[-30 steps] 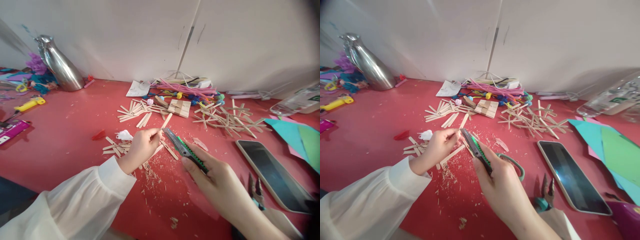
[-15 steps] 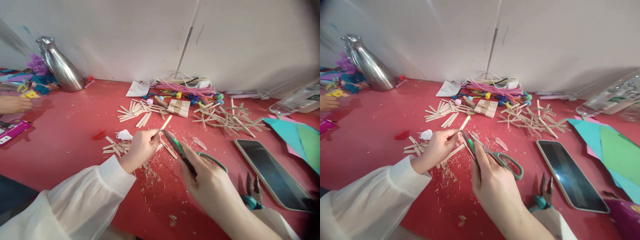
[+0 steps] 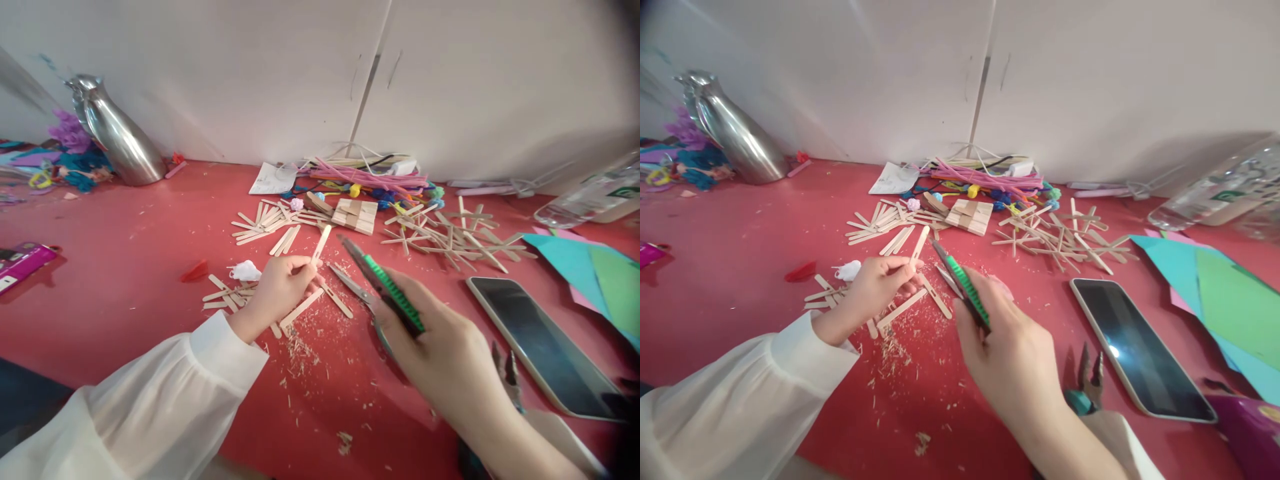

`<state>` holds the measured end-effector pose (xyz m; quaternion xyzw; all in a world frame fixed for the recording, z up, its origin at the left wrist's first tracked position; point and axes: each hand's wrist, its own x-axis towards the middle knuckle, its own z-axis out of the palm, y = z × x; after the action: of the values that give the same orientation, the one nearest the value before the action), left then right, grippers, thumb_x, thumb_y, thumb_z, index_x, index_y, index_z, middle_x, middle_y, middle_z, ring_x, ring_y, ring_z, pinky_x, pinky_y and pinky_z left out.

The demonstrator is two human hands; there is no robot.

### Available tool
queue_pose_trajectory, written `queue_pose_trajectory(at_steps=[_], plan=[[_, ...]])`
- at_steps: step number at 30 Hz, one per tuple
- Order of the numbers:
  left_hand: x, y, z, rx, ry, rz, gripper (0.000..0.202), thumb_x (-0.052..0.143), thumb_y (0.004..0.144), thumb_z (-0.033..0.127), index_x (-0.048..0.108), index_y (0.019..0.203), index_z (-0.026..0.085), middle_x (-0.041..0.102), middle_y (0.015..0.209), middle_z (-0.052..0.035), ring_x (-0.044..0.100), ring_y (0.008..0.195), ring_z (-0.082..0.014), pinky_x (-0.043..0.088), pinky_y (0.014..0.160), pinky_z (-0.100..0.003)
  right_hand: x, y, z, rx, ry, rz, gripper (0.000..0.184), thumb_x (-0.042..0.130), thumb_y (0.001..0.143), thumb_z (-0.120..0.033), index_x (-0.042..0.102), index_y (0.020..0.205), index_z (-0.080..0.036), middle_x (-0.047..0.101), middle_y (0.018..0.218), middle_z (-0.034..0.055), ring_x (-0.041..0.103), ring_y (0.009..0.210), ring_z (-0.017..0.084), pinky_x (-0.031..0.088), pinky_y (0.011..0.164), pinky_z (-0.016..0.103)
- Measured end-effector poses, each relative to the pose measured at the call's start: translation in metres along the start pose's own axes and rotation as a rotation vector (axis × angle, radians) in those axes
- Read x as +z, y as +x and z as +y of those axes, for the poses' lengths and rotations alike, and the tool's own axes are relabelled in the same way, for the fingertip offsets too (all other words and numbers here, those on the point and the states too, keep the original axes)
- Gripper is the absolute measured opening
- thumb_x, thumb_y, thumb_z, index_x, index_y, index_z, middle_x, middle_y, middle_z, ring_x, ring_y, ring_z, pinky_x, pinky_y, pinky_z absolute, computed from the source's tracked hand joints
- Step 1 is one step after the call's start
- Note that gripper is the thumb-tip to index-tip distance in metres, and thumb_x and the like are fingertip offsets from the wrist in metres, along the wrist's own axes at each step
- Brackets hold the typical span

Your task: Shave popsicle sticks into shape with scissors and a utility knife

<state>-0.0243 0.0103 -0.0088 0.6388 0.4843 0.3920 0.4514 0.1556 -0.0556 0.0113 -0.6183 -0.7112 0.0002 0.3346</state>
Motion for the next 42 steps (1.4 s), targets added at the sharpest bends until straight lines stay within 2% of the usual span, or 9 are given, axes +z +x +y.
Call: queue_pose_trajectory(at_steps=[4, 9, 14, 20, 26, 30, 33, 36, 42], plan=[[0.003, -0.002, 0.006, -0.085, -0.154, -0.172, 0.027, 0.049, 0.082, 0.032, 0.064, 0.067, 0.015, 0.068, 0.072, -0.0071, 0.057, 0.055, -0.0095, 0.049, 0.056, -0.024, -0.002, 0.012, 0.004, 0.346, 0.420, -0.162, 0.032, 0.052, 0.079, -0.052, 0.053, 0.071, -0.021, 0.050, 0.045, -0.0061, 0.040, 0.035, 0.007, 0.033, 0.035, 0.019], [0.006, -0.012, 0.009, -0.001, 0.093, -0.325, 0.026, 0.048, 0.084, 0.030, 0.069, 0.076, 0.017, 0.065, 0.064, -0.0027, 0.053, 0.051, -0.0093, 0.042, 0.050, -0.021, 0.000, 0.019, 0.006, 0.459, 0.567, -0.210, 0.039, 0.056, 0.074, -0.056, 0.047, 0.062, -0.020, 0.049, 0.044, -0.0056, 0.040, 0.038, 0.007, 0.033, 0.037, 0.019], [0.006, -0.017, 0.012, 0.134, 0.293, -0.344, 0.027, 0.046, 0.083, 0.026, 0.071, 0.084, 0.016, 0.066, 0.067, -0.0033, 0.051, 0.055, -0.0105, 0.037, 0.049, -0.022, 0.007, 0.020, 0.007, 0.519, 0.595, -0.230, 0.031, 0.061, 0.072, -0.048, 0.048, 0.070, -0.020, 0.046, 0.041, -0.0083, 0.040, 0.037, 0.007, 0.032, 0.036, 0.019], [0.005, -0.015, 0.014, 0.083, 0.225, -0.356, 0.021, 0.054, 0.082, 0.030, 0.069, 0.088, 0.017, 0.066, 0.073, -0.0003, 0.054, 0.063, -0.0102, 0.040, 0.057, -0.021, 0.007, 0.020, 0.009, 0.501, 0.553, -0.208, 0.020, 0.059, 0.072, -0.038, 0.049, 0.070, -0.021, 0.044, 0.041, -0.0096, 0.037, 0.035, 0.007, 0.030, 0.034, 0.018], [0.004, -0.015, 0.015, 0.046, 0.140, -0.542, 0.017, 0.053, 0.081, 0.025, 0.065, 0.075, 0.016, 0.064, 0.068, 0.0004, 0.057, 0.061, -0.0090, 0.042, 0.057, -0.020, 0.003, 0.018, 0.005, 0.437, 0.508, -0.219, 0.016, 0.060, 0.071, -0.035, 0.053, 0.069, -0.021, 0.042, 0.042, -0.0092, 0.035, 0.036, 0.006, 0.029, 0.033, 0.018], [0.004, -0.011, 0.008, 0.028, 0.077, -0.366, 0.019, 0.051, 0.083, 0.028, 0.064, 0.076, 0.016, 0.065, 0.069, -0.0011, 0.058, 0.061, -0.0095, 0.043, 0.057, -0.021, 0.003, 0.013, 0.006, 0.348, 0.457, -0.101, 0.030, 0.058, 0.074, -0.046, 0.059, 0.089, -0.020, 0.051, 0.050, -0.0061, 0.038, 0.036, 0.007, 0.031, 0.033, 0.020], [0.003, -0.005, 0.003, 0.032, -0.080, -0.132, 0.016, 0.053, 0.082, 0.026, 0.061, 0.073, 0.014, 0.066, 0.075, -0.0039, 0.061, 0.071, -0.0112, 0.047, 0.065, -0.023, 0.004, 0.009, 0.006, 0.208, 0.407, -0.112, 0.034, 0.054, 0.079, -0.044, 0.059, 0.102, -0.020, 0.063, 0.067, -0.0009, 0.042, 0.038, 0.007, 0.035, 0.035, 0.020], [0.001, -0.001, 0.003, 0.018, -0.124, 0.011, 0.018, 0.053, 0.081, 0.023, 0.057, 0.067, 0.014, 0.064, 0.072, -0.0040, 0.060, 0.067, -0.0108, 0.047, 0.063, -0.023, 0.006, 0.005, 0.004, 0.057, 0.328, -0.149, 0.036, 0.051, 0.082, -0.037, 0.057, 0.114, -0.021, 0.068, 0.082, 0.0032, 0.049, 0.041, 0.008, 0.038, 0.036, 0.020], [-0.001, -0.002, 0.007, 0.077, -0.049, 0.090, 0.019, 0.053, 0.081, 0.021, 0.055, 0.063, 0.014, 0.058, 0.061, 0.0005, 0.053, 0.057, -0.0080, 0.042, 0.056, -0.020, 0.010, -0.001, 0.007, -0.105, 0.230, -0.167, 0.043, 0.048, 0.083, -0.029, 0.056, 0.124, -0.019, 0.068, 0.064, 0.0029, 0.055, 0.040, 0.012, 0.042, 0.036, 0.022]])
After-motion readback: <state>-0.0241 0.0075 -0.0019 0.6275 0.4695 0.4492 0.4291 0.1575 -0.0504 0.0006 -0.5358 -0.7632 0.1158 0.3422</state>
